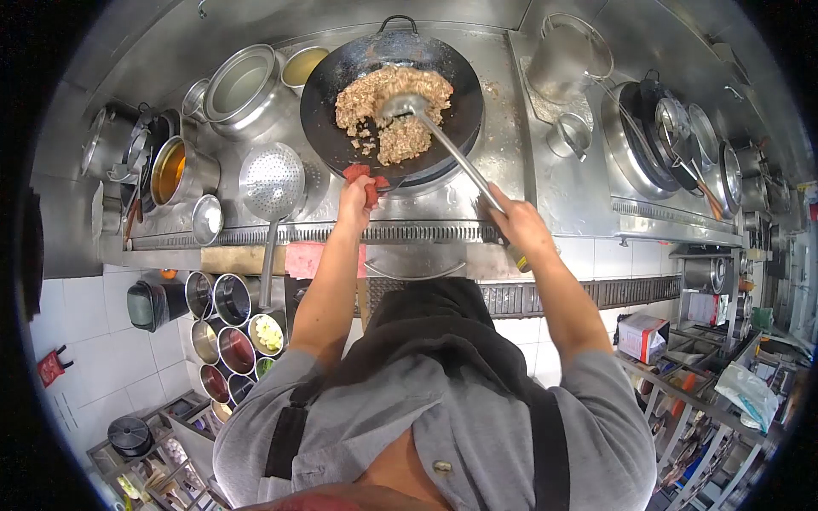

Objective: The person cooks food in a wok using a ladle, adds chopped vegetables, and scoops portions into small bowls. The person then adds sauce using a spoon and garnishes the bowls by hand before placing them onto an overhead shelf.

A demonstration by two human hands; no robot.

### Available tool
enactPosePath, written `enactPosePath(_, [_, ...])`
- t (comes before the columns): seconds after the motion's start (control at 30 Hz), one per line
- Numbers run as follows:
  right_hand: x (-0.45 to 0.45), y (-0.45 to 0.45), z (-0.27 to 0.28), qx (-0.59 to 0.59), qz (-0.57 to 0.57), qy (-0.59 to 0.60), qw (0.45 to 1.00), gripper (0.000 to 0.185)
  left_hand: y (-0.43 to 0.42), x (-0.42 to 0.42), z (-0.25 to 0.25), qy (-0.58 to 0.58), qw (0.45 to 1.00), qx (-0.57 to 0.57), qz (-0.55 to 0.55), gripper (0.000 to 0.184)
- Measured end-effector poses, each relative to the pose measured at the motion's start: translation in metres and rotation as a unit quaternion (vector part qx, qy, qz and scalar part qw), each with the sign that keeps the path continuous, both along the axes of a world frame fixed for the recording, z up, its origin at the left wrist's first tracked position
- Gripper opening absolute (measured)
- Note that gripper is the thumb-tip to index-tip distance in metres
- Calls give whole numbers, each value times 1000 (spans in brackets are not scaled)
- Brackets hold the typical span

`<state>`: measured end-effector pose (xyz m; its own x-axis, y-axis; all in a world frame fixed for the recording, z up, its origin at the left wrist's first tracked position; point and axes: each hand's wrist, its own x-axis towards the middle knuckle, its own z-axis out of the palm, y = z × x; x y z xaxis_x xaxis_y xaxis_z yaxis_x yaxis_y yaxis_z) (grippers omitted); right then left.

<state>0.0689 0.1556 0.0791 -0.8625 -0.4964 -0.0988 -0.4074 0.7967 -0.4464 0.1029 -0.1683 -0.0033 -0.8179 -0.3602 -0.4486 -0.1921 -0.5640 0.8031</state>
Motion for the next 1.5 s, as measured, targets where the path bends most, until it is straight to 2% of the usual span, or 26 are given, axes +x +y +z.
enactPosePath(0.1, [-9,-29,7,-115,-48,-12,992,54,-2,4,8,-32,999,-2,-12,27])
enactPosePath(0.23, [-8,-59,23,-126,-105,-62,985,54,-3,14,18,-42,999,-9,12,23])
enactPosePath(0.3, [-20,-77,8,-71,-76,-98,990,53,-4,33,13,-51,997,-12,53,24])
enactPosePath(0.37, [-31,-76,-7,-63,18,-21,998,51,-18,58,-10,-86,987,-109,84,44])
enactPosePath(0.43, [-29,-58,13,-53,39,-23,998,51,-36,97,-71,-137,888,-421,127,67])
enactPosePath(0.5, [-17,-31,43,-25,37,-48,998,51,-58,140,-107,-309,820,-481,34,81])
enactPosePath(0.63, [-18,40,18,-20,60,-67,996,52,-56,171,-119,-227,820,-520,73,74])
enactPosePath(0.7, [-36,55,-3,24,89,26,995,51,-55,169,-93,-237,848,-473,42,70])
enactPosePath(0.73, [-47,61,-6,21,109,28,993,51,-56,170,-103,-234,822,-517,58,65])
enactPosePath(0.77, [-53,66,-7,35,111,49,992,50,-47,167,-73,-272,803,-531,17,61])
enactPosePath(0.8, [-61,63,-7,46,127,72,988,49,-41,164,-68,-324,740,-589,-4,66])
enactPosePath(0.83, [-59,60,2,89,130,86,984,49,-35,163,-58,-340,745,-574,9,64])
enactPosePath(0.87, [-55,51,16,133,94,28,986,48,-28,167,-31,-325,806,-494,6,56])
enactPosePath(0.9, [-54,56,11,-51,185,180,965,47,-20,169,-26,-329,836,-434,66,49])
enactPosePath(0.93, [-52,53,15,-101,179,202,958,43,-13,170,-51,-363,798,-460,141,44])
enactPosePath(1.0, [-43,26,19,-143,170,142,965,33,17,193,-27,-354,743,-507,255,44])
enactPosePath(1.07, [-36,-5,-1,-180,292,-153,927,29,45,224,-48,-301,798,-453,260,48])
enactPosePath(1.1, [-12,-25,-6,-151,329,-243,900,27,74,236,-71,-319,765,-473,299,55])
enactPosePath(1.17, [18,-59,-27,-16,468,-269,842,25,147,287,-52,-372,823,-382,195,63])
enactPosePath(1.23, [59,-93,-33,-23,595,-268,757,26,216,338,-101,-401,808,-373,217,56])
enactPosePath(1.27, [75,-104,-37,-2,607,-291,740,25,262,371,-100,-439,819,-285,237,58])
enactPosePath(1.3, [94,-116,-40,21,618,-314,720,24,309,401,-109,-462,809,-219,291,60])
enactPosePath(1.37, [133,-128,-32,24,644,-326,691,24,401,447,-89,-555,700,-117,435,58])
enactPosePath(1.4, [148,-135,-34,30,659,-317,681,24,443,475,-93,-562,691,-56,451,59])
enactPosePath(1.47, [178,-136,-39,39,671,-323,666,24,528,508,-58,-570,596,-70,562,53])
enactPosePath(1.5, [191,-131,-42,40,682,-323,655,24,559,518,-19,-492,567,14,660,51])
